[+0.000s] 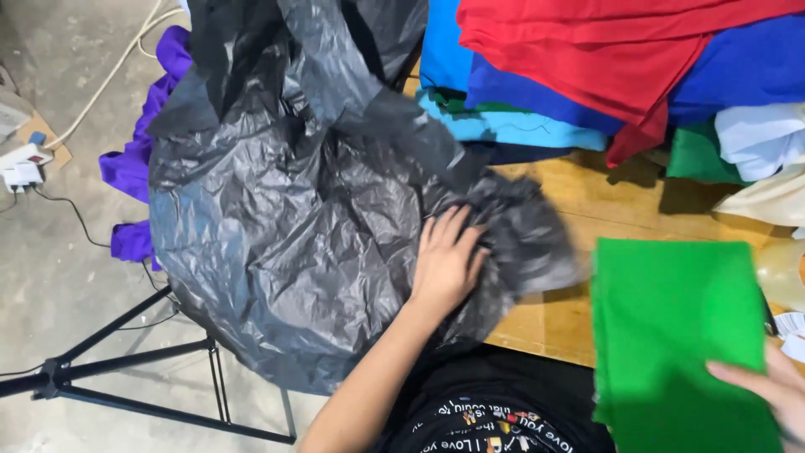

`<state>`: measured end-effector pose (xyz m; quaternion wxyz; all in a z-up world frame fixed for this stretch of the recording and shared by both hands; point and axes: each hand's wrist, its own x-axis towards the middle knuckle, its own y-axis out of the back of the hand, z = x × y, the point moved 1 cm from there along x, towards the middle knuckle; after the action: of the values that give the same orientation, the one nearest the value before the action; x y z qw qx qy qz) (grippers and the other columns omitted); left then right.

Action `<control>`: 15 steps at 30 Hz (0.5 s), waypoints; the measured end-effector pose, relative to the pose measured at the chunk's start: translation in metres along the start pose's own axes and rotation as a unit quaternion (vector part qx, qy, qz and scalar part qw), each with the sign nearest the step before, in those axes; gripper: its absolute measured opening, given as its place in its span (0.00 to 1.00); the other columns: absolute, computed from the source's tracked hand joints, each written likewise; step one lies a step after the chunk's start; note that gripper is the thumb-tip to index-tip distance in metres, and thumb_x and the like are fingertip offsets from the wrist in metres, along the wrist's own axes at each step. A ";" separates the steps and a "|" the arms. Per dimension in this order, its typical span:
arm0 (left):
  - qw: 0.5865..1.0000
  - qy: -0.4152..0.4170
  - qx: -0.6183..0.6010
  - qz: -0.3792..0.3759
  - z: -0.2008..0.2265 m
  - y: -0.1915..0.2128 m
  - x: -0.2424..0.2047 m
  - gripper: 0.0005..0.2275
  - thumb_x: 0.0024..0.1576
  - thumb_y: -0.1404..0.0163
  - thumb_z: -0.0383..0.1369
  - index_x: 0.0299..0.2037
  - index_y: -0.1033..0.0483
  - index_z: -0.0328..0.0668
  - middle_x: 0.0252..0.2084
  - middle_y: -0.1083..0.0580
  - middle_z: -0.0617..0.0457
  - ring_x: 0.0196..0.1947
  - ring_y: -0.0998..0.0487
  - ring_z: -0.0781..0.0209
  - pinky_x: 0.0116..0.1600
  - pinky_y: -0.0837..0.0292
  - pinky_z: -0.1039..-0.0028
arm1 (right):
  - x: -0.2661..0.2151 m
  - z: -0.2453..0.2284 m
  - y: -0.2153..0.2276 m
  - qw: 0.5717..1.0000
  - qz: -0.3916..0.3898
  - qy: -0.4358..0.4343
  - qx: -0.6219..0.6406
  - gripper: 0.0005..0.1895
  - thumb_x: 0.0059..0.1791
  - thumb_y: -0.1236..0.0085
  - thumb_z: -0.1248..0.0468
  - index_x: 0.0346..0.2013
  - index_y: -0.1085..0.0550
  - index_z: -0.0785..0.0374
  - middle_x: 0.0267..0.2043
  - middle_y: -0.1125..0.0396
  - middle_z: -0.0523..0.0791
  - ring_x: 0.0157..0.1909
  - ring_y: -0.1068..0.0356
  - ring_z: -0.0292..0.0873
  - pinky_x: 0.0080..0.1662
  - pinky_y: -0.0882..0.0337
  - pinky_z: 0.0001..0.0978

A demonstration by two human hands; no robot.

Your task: The person folds a piece of green fabric on a wooden table, smoothing it out and folding it into a compact rectangle. They then unfold a black plastic bag and place the folded green fabric inside it.

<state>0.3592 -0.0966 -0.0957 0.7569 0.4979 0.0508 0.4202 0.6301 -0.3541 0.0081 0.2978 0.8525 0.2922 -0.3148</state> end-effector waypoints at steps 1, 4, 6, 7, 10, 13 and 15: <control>1.000 -0.001 0.002 0.001 -0.016 -0.003 -0.001 0.15 0.62 0.52 0.39 0.56 0.26 0.47 0.68 0.33 0.42 0.70 0.37 0.42 0.71 0.47 0.46 | 0.027 0.025 0.019 1.000 -0.001 0.001 0.001 0.32 0.52 0.60 0.86 0.72 0.39 0.72 0.62 0.37 0.70 0.59 0.39 0.74 0.61 0.41 0.70; 0.976 0.106 -0.140 0.128 -0.056 -0.001 -0.006 0.08 0.64 0.58 0.27 0.49 0.27 0.36 0.60 0.28 0.37 0.62 0.29 0.39 0.69 0.38 0.58 | 0.067 0.070 0.051 0.978 -0.033 0.198 -0.056 0.39 0.44 0.54 0.86 0.72 0.40 0.77 0.64 0.37 0.66 0.64 0.37 0.64 0.64 0.37 0.58; 0.978 0.092 -0.126 0.136 -0.069 0.014 0.000 0.08 0.64 0.57 0.28 0.49 0.27 0.36 0.59 0.28 0.36 0.60 0.28 0.39 0.67 0.37 0.57 | 0.047 0.062 0.037 0.995 -0.026 0.090 0.029 0.28 0.51 0.60 0.86 0.67 0.36 0.83 0.57 0.36 0.74 0.56 0.36 0.76 0.57 0.37 0.71; 0.978 0.093 -0.125 0.136 -0.080 0.023 0.010 0.08 0.64 0.57 0.28 0.49 0.27 0.36 0.59 0.28 0.36 0.60 0.28 0.39 0.67 0.37 0.57 | 0.028 0.044 0.022 0.995 -0.027 0.090 0.028 0.28 0.51 0.60 0.86 0.67 0.36 0.83 0.57 0.36 0.74 0.56 0.36 0.76 0.57 0.37 0.71; 0.980 0.077 -0.101 0.152 -0.118 0.055 0.046 0.08 0.63 0.56 0.29 0.48 0.27 0.36 0.57 0.27 0.36 0.58 0.28 0.37 0.65 0.36 0.56 | -0.002 0.012 -0.005 0.999 -0.007 0.021 0.023 0.35 0.51 0.63 0.87 0.74 0.42 0.70 0.63 0.40 0.70 0.60 0.41 0.76 0.59 0.42 0.74; 0.981 0.060 -0.079 0.166 -0.156 0.083 0.102 0.08 0.62 0.55 0.30 0.47 0.27 0.36 0.54 0.27 0.35 0.56 0.28 0.36 0.62 0.35 0.55 | 0.026 0.029 0.017 0.997 -0.033 0.072 0.004 0.33 0.49 0.60 0.88 0.70 0.39 0.78 0.61 0.37 0.72 0.59 0.38 0.75 0.59 0.39 0.72; 0.982 0.036 -0.057 0.178 -0.178 0.097 0.157 0.08 0.61 0.53 0.31 0.46 0.27 0.35 0.52 0.26 0.35 0.54 0.27 0.35 0.60 0.34 0.53 | 0.058 0.042 0.043 0.900 -0.062 0.350 -0.252 0.52 0.40 0.54 0.75 0.78 0.60 0.57 0.86 0.71 0.35 0.79 0.60 0.42 0.64 0.38 0.60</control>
<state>0.3147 0.1525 -0.0535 0.6947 0.4390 -0.0356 0.5687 0.6810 -0.3938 -0.0453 0.3616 0.7845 0.4990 0.0701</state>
